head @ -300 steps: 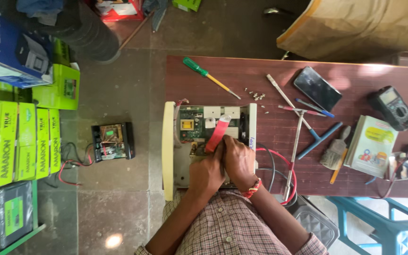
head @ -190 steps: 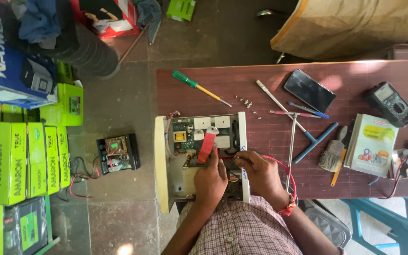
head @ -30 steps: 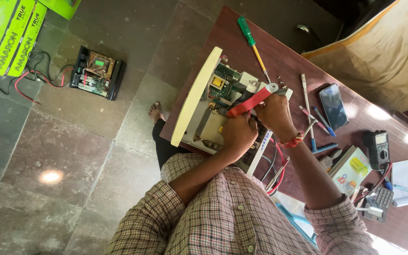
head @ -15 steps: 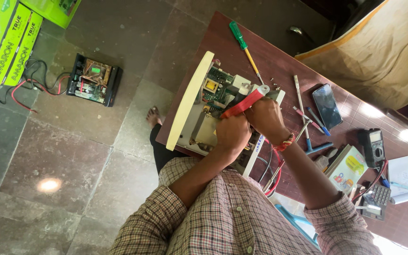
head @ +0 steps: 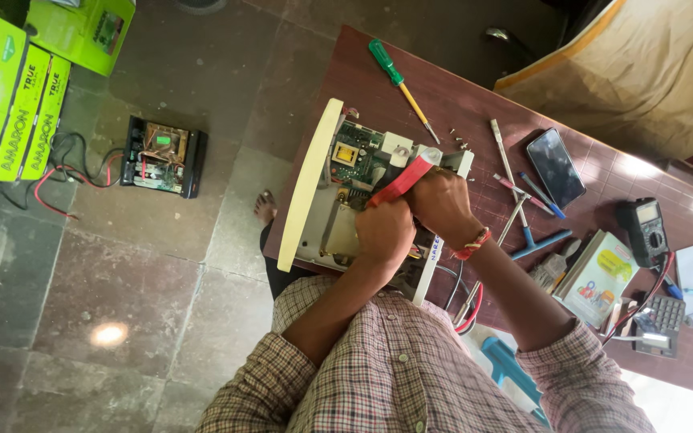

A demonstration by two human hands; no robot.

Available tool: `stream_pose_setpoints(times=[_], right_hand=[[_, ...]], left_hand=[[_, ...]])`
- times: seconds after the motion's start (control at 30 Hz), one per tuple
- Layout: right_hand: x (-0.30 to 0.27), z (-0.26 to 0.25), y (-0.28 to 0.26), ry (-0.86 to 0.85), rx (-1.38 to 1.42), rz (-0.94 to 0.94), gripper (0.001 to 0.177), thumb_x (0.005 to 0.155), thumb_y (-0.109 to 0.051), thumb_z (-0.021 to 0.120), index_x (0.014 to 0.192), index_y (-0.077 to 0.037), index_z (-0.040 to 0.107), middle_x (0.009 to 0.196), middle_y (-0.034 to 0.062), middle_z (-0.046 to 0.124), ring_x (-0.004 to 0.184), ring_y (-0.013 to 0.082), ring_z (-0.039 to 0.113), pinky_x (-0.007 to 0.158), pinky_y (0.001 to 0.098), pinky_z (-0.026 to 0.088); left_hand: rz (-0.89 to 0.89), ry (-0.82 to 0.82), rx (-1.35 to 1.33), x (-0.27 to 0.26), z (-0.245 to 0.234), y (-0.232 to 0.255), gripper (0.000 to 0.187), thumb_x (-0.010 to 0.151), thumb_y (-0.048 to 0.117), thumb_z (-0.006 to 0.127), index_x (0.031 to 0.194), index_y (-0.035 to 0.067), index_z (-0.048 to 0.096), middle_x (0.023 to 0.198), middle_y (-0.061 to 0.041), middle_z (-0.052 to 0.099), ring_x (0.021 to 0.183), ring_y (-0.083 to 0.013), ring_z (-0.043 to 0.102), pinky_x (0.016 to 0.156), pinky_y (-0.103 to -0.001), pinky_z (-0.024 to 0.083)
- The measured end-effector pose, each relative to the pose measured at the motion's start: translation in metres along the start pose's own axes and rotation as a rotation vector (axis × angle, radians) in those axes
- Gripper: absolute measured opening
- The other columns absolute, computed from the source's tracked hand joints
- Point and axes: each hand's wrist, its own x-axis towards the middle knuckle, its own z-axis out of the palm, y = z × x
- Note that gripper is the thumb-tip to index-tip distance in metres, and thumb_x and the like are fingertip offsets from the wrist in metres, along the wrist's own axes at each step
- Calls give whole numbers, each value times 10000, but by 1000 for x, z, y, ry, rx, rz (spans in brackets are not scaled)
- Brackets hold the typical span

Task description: The person uses a T-handle wrench and a screwdriver to tighten screws on the internal components of an open electronic device, likely a battery charger. They manipulate wires and adjust parts within the casing while working at a cluttered table.

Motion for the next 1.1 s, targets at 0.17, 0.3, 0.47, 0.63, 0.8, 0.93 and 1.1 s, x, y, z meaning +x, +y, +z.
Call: stream_pose_setpoints(times=[0.17, 0.3, 0.47, 0.63, 0.8, 0.93, 1.1], right_hand=[[-7, -13, -7, 197, 145, -5, 224, 856, -224, 764, 820, -32, 654, 796, 153, 670, 745, 343, 684, 630, 442, 571], [-11, -26, -8, 129, 319, -19, 182, 891, -160, 739, 972, -17, 661, 855, 173, 659, 754, 363, 668, 651, 459, 566], [-12, -21, -5, 179, 307, -118, 171, 820, -99, 719, 960, -21, 660, 869, 170, 655, 774, 367, 665, 682, 452, 573], [-6, -4, 2, 165, 91, -193, 81, 788, -54, 722, 833, -25, 661, 815, 146, 650, 760, 308, 671, 675, 419, 580], [-1, -8, 6, 174, -33, -268, 77, 765, -71, 709, 701, -61, 667, 816, 103, 673, 770, 244, 695, 670, 385, 583], [-2, -17, 4, 184, 9, -257, 113, 748, -166, 709, 687, -72, 693, 748, 109, 672, 691, 261, 684, 593, 385, 567], [6, -17, 4, -101, -106, -237, 159, 786, -190, 700, 644, -121, 677, 691, 80, 687, 641, 253, 694, 556, 391, 546]], left_hand=[[-6, 11, 9, 0, 0, 1, 165, 808, 158, 685, 647, 127, 706, 612, -136, 690, 529, -316, 704, 485, -442, 559], [4, 31, 13, 0, -1, 1, 193, 814, 168, 682, 626, 128, 700, 593, -131, 684, 509, -317, 693, 471, -448, 551], [22, 62, 8, 0, 0, 1, 192, 813, 153, 679, 623, 130, 699, 583, -131, 676, 497, -315, 686, 458, -444, 545], [31, 76, 37, -1, 1, 0, 162, 780, 137, 679, 619, 124, 692, 583, -126, 674, 496, -306, 684, 463, -433, 547], [44, 108, 44, -1, 2, 0, 179, 798, 141, 687, 621, 120, 691, 578, -123, 667, 490, -302, 682, 454, -432, 543], [41, 117, 45, -3, 4, -2, 158, 781, 137, 688, 624, 125, 690, 574, -125, 664, 491, -311, 679, 461, -437, 542], [45, 103, 38, -1, 4, -2, 166, 788, 136, 695, 623, 122, 688, 566, -126, 661, 484, -319, 674, 462, -448, 538]])
